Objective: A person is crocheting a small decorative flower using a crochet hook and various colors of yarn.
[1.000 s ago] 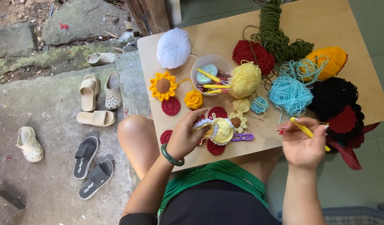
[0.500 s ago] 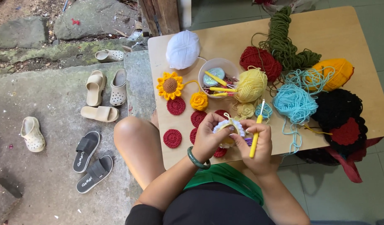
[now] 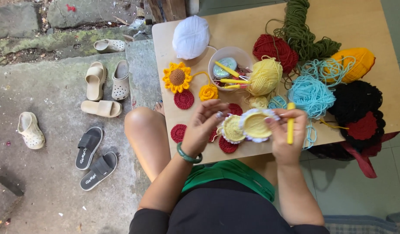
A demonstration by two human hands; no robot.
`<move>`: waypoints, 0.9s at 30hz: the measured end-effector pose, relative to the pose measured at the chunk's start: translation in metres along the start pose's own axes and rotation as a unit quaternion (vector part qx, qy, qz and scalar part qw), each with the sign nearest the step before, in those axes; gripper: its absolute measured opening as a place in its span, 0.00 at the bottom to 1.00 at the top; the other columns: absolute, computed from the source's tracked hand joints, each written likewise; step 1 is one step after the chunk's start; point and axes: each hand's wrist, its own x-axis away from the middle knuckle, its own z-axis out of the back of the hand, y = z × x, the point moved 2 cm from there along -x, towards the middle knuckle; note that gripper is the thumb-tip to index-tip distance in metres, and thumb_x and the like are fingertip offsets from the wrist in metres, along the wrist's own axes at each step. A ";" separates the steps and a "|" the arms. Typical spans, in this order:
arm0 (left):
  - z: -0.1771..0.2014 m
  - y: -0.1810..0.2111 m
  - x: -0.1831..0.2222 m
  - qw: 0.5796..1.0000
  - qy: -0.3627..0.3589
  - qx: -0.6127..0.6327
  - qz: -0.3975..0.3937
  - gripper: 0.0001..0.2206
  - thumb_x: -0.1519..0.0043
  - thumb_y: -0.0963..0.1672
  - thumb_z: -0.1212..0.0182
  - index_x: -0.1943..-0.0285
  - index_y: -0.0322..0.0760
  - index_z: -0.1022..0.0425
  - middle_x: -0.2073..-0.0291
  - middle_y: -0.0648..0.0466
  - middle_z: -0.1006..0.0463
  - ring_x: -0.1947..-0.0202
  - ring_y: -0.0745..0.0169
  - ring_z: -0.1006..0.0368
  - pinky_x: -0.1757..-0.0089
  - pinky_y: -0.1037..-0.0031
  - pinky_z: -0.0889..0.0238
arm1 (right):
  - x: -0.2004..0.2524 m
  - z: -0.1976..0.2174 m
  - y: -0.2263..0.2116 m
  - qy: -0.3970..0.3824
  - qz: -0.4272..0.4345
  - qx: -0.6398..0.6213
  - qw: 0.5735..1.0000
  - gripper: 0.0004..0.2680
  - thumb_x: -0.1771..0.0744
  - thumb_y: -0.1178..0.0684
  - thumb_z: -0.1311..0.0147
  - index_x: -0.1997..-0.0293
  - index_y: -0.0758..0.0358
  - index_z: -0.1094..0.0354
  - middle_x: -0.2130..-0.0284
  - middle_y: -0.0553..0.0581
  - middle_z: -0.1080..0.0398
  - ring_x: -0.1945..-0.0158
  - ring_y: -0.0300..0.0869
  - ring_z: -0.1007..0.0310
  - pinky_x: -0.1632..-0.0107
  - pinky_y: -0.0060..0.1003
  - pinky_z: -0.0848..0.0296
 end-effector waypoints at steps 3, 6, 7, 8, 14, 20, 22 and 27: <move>0.012 0.042 0.012 0.989 0.009 -0.115 -0.089 0.14 0.33 0.38 0.44 0.39 0.38 0.34 0.46 0.46 0.23 0.43 0.54 0.26 0.39 0.66 0.31 | -0.007 0.039 -0.001 0.065 0.081 0.060 0.993 0.14 0.32 0.63 0.40 0.50 0.56 0.46 0.54 0.61 0.33 0.49 0.46 0.29 0.42 0.33 0.31; 0.024 0.054 0.026 0.963 0.063 -0.231 -0.124 0.14 0.33 0.39 0.43 0.39 0.38 0.34 0.47 0.48 0.23 0.43 0.57 0.25 0.42 0.71 0.30 | -0.007 0.064 -0.008 0.098 0.114 0.091 0.984 0.15 0.31 0.65 0.38 0.50 0.58 0.47 0.56 0.61 0.34 0.52 0.45 0.31 0.45 0.37 0.30; 0.023 0.051 0.029 0.963 0.063 -0.232 -0.123 0.14 0.33 0.39 0.43 0.39 0.38 0.34 0.47 0.48 0.23 0.43 0.57 0.25 0.42 0.71 0.30 | -0.003 0.068 -0.005 0.098 0.113 0.091 0.985 0.15 0.31 0.65 0.38 0.50 0.58 0.47 0.56 0.61 0.34 0.52 0.45 0.31 0.45 0.37 0.30; 0.021 0.048 0.031 0.937 0.061 -0.315 -0.140 0.10 0.33 0.41 0.42 0.44 0.38 0.29 0.52 0.51 0.22 0.50 0.62 0.25 0.48 0.73 0.30 | 0.000 0.072 -0.003 0.099 0.100 0.089 0.986 0.15 0.31 0.64 0.38 0.50 0.58 0.47 0.56 0.61 0.34 0.52 0.45 0.31 0.43 0.37 0.28; -0.010 -0.015 0.026 0.763 -0.067 -0.601 -0.226 0.08 0.42 0.45 0.35 0.60 0.42 0.28 0.61 0.51 0.28 0.60 0.47 0.32 0.60 0.58 0.44 | 0.015 0.070 0.000 0.091 0.083 0.125 0.984 0.14 0.31 0.63 0.37 0.50 0.60 0.45 0.56 0.60 0.34 0.52 0.43 0.31 0.46 0.33 0.29; -0.017 -0.066 0.002 0.680 -0.083 -0.703 -0.191 0.18 0.44 0.51 0.31 0.59 0.38 0.33 0.56 0.47 0.35 0.60 0.41 0.37 0.65 0.48 0.40 | 0.026 0.064 -0.003 0.076 0.083 0.120 0.986 0.13 0.31 0.64 0.39 0.51 0.61 0.45 0.56 0.60 0.35 0.52 0.44 0.30 0.44 0.34 0.27; -0.013 -0.065 -0.001 0.690 -0.062 -0.689 -0.211 0.15 0.40 0.48 0.34 0.62 0.32 0.33 0.54 0.43 0.34 0.60 0.36 0.34 0.67 0.43 0.34 | 0.027 0.067 0.000 0.077 0.081 0.117 0.987 0.13 0.31 0.64 0.39 0.51 0.61 0.45 0.56 0.60 0.35 0.51 0.44 0.30 0.42 0.34 0.27; 0.007 -0.039 0.001 0.745 -0.001 -0.653 -0.137 0.09 0.39 0.50 0.34 0.64 0.47 0.28 0.61 0.56 0.30 0.59 0.53 0.36 0.64 0.58 0.50 | 0.023 0.069 -0.001 0.068 0.111 0.200 0.971 0.12 0.31 0.63 0.38 0.53 0.64 0.43 0.58 0.62 0.35 0.51 0.48 0.31 0.38 0.41 0.30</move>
